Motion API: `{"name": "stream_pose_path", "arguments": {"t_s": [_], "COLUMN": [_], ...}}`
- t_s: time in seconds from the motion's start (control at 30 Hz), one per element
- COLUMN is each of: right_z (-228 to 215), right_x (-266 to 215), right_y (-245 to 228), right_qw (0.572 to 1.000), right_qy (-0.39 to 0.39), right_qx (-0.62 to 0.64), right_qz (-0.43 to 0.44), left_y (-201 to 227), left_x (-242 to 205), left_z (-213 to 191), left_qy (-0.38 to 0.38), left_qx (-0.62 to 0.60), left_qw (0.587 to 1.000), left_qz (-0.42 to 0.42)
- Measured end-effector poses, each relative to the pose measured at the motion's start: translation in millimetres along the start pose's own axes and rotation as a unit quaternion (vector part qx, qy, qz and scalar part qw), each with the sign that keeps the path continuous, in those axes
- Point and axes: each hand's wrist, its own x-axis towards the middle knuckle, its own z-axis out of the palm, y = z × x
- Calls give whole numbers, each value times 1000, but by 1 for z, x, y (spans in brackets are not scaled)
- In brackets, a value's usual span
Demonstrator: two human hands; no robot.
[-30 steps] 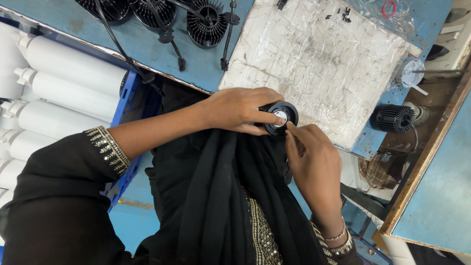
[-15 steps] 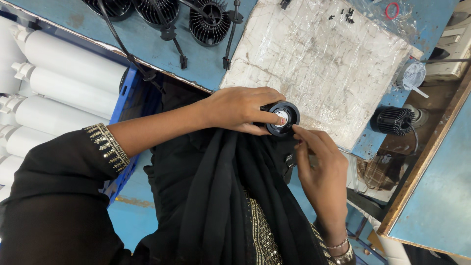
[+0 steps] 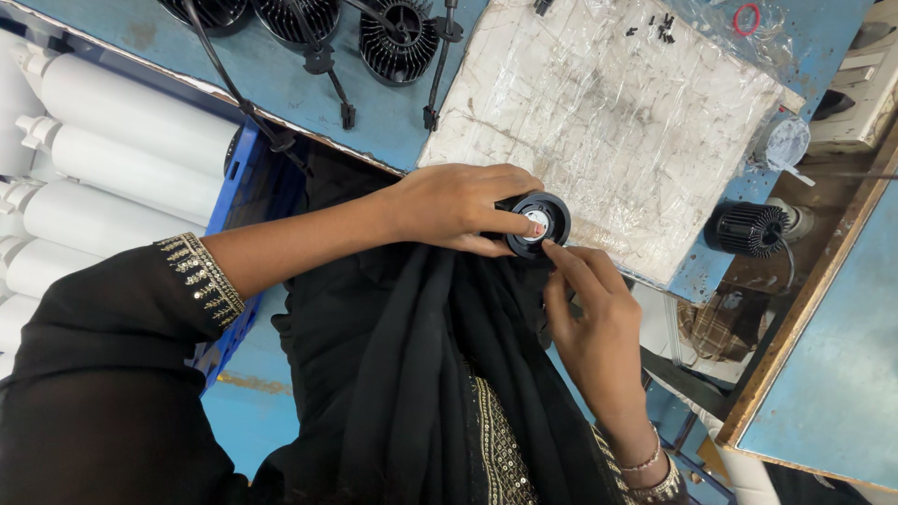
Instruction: The person assembles a small LED light fixture by applying adhesive to the base, placing a circular LED module, and securing it with a cover. They use a green electric screwdriver to tighten screws and ensure the components are firmly attached.
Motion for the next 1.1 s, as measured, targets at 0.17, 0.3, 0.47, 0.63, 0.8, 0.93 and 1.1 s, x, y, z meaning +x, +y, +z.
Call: {"name": "stream_pose_path", "arguments": {"t_s": [0.17, 0.3, 0.47, 0.63, 0.8, 0.93, 1.1], "right_z": [-9, -6, -4, -6, -4, -6, -7], "right_x": [11, 20, 26, 34, 36, 37, 36], "right_y": [7, 7, 9, 15, 18, 18, 25], "right_qw": [999, 998, 996, 997, 998, 998, 996], "right_qy": [37, 30, 13, -12, -16, -25, -31], "right_qx": [19, -28, -61, -4, 9, 9, 9], "right_qz": [-11, -37, -60, -71, -60, -60, -84], "left_y": [-1, 1, 2, 3, 4, 5, 5], "left_x": [0, 1, 1, 2, 1, 2, 1], "left_z": [-1, -2, -2, -3, -3, -3, -3], "left_qy": [-4, -2, -7, 0, -4, -5, -5], "left_qx": [0, 2, 6, 20, 24, 29, 23], "left_qw": [1000, 1000, 1000, 1000, 1000, 1000, 1000], "left_qz": [3, -1, -2, 4, 1, -5, -7]}}
